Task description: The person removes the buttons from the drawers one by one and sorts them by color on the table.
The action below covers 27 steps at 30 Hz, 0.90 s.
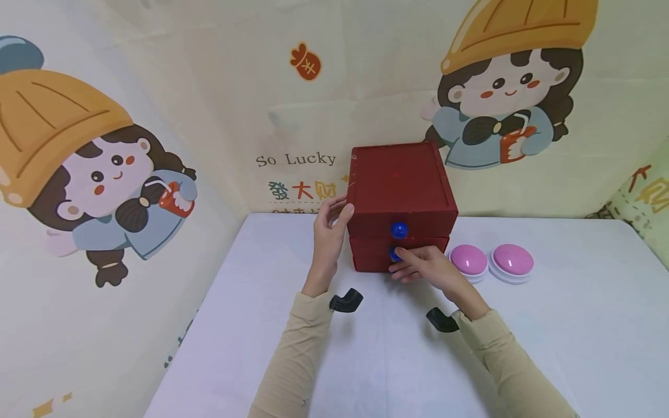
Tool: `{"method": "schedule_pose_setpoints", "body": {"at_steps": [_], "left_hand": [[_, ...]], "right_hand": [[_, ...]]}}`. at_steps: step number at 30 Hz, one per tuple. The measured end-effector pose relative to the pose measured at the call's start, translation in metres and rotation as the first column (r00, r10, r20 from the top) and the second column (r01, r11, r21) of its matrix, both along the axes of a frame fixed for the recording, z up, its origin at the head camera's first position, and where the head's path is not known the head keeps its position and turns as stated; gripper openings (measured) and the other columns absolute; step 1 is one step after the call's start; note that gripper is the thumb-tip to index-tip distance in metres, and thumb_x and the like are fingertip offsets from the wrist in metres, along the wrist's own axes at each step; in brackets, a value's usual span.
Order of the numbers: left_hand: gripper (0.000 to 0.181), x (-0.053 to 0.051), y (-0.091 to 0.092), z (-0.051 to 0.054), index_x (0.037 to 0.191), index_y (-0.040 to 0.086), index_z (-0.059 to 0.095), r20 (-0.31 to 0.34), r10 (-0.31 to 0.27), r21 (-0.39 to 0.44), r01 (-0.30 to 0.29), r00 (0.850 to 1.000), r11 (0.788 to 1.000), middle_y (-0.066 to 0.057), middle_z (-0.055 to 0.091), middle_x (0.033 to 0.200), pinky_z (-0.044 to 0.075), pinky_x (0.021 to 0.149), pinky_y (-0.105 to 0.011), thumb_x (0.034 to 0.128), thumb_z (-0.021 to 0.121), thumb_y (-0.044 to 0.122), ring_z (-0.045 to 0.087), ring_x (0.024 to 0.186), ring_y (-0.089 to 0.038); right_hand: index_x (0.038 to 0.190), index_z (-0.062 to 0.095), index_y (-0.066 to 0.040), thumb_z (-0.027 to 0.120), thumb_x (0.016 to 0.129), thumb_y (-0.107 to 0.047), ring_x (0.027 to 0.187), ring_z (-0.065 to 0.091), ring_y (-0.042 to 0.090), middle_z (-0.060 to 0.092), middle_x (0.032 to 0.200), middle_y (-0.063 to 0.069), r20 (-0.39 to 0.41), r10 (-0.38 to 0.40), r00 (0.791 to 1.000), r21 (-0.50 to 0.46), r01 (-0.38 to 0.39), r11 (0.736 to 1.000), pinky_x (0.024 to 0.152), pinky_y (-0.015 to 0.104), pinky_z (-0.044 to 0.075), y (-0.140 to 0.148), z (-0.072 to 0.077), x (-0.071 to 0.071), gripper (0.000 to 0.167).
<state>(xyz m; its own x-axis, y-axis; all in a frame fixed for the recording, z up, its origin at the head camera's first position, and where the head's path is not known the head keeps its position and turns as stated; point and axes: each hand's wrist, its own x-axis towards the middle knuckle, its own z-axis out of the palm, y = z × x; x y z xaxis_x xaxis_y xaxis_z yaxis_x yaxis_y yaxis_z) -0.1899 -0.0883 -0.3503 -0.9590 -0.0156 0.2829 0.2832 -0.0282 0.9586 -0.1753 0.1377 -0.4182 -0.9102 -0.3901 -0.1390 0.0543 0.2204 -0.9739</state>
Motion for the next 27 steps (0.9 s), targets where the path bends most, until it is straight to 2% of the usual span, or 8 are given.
{"method": "schedule_pose_setpoints", "body": {"at_steps": [19,26,27], "left_hand": [[0.041,-0.001,0.0,0.001,0.136,0.005,0.054,0.024,0.001,-0.004,-0.001,1.0,1.0,-0.012,0.057,0.132,0.043,0.105,-0.038,0.0989,0.061,0.021,0.052,0.123,-0.021],[0.04,-0.02,-0.003,-0.025,0.134,0.015,0.058,0.0,0.017,0.007,-0.017,1.0,1.0,-0.004,0.059,0.131,0.044,0.105,-0.038,0.0972,0.064,0.029,0.053,0.123,-0.017],[0.04,-0.019,-0.003,-0.024,0.134,0.014,0.057,0.007,0.018,0.005,-0.018,1.0,1.0,-0.005,0.059,0.131,0.044,0.105,-0.039,0.0975,0.064,0.028,0.053,0.123,-0.018]], "right_hand": [[0.119,0.068,0.005,0.054,0.101,-0.042,0.095,0.071,0.038,0.073,0.106,0.021,-0.005,0.014,1.0,0.051,-0.014,0.999,0.081,0.029,0.059,0.003,0.003,0.014,0.053],[0.113,0.071,0.004,0.054,0.101,-0.042,0.094,0.072,0.039,0.075,0.101,0.017,-0.015,0.021,1.0,0.057,-0.02,0.998,0.081,0.029,0.059,0.002,0.004,0.018,0.05],[0.113,0.071,0.004,0.054,0.101,-0.042,0.094,0.072,0.039,0.076,0.099,0.015,-0.012,0.02,1.0,0.057,-0.019,0.998,0.08,0.029,0.059,0.002,0.004,0.018,0.051]]}}
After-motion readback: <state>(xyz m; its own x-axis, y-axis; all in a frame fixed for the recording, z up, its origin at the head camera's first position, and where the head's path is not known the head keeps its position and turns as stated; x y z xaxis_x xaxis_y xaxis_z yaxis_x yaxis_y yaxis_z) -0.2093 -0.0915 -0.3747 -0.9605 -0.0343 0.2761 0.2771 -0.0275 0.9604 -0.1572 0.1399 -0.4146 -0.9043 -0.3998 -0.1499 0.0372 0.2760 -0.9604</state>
